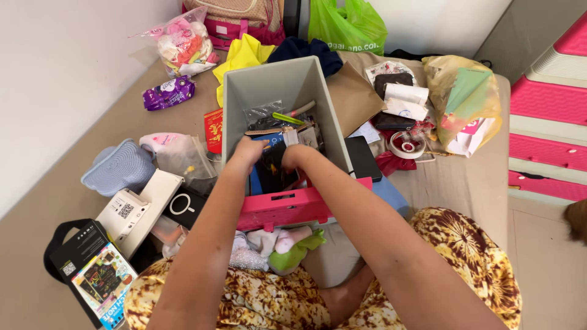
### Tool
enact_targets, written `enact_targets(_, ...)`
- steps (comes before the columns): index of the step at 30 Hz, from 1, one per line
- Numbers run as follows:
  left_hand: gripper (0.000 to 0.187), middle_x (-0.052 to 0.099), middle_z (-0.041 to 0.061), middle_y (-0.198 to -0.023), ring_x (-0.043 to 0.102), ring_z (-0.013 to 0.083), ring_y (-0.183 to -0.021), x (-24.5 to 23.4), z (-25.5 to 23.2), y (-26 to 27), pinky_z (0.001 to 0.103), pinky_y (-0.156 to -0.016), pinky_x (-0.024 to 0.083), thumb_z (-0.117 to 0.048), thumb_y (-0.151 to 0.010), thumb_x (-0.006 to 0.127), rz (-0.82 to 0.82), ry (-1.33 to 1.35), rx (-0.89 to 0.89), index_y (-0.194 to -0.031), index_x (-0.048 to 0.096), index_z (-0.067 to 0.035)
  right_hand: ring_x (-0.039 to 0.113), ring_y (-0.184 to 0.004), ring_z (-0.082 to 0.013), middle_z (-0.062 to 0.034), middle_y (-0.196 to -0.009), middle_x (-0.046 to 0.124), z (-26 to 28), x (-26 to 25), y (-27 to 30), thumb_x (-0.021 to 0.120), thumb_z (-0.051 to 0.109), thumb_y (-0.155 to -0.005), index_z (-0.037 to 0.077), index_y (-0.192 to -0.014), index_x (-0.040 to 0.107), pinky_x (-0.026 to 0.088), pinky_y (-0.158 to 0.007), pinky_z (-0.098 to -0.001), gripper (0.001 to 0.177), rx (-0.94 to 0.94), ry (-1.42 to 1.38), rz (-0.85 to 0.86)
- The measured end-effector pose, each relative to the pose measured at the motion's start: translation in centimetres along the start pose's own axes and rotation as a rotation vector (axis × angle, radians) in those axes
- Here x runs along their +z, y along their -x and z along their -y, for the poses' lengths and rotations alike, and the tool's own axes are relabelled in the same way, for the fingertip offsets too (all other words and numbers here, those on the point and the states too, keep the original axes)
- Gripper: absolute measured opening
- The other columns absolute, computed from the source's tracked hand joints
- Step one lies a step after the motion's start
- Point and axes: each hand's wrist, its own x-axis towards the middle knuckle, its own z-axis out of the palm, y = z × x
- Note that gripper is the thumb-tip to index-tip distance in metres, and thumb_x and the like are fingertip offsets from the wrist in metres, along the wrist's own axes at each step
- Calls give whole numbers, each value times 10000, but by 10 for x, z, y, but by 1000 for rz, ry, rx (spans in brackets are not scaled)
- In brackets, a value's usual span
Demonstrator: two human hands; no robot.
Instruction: The person sorts through various small items on a bed, including papers, a notebook, a wallet, and a Christmas gift set. They place these items into a pink plastic storage bin and then move the bin to a nearby dresser.
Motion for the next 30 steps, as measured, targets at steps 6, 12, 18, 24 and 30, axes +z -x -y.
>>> enact_targets(6,579,640,256,-1301,622,342,-1227,3,3,-4,413,-1009,484,-302,-920,709,-16,-55,-22,-1340,546,62,762,-935,-353,-235,-1124,771,10,25,32,694,372,-950,-40,-1224,717,596,-831,-507,495,7,76,79)
enact_targets(12,558,675,262,-1259,658,345,-1184,-2,2,8,406,-981,503,-355,-950,656,-43,-93,127,-1319,582,56,807,-898,-312,-183,-1036,807,23,20,128,729,413,-859,41,-1129,792,632,-805,-438,464,-185,321,-286)
enact_targets(18,542,711,205,-1190,673,277,-1091,-8,-38,21,384,-941,497,-431,-1015,569,-16,162,221,-1260,657,45,725,-831,-136,-44,-1069,755,-94,-49,228,708,353,-895,135,-1312,639,550,-708,-283,476,-754,-633,-564)
enact_targets(24,592,691,149,-1188,617,229,-1088,66,-131,35,349,-946,482,-497,-1009,537,49,433,416,-1248,672,27,690,-743,-160,-80,-909,735,-228,-41,213,637,195,-906,33,-1164,709,544,-604,-300,313,-570,-875,-896)
enact_targets(30,640,743,181,-1194,672,276,-1129,185,-169,54,362,-983,494,-541,-981,512,66,435,348,-1226,694,22,691,-647,-269,-137,-764,701,-242,22,123,857,455,-736,-9,-938,721,564,-610,-414,525,-9,-444,-702)
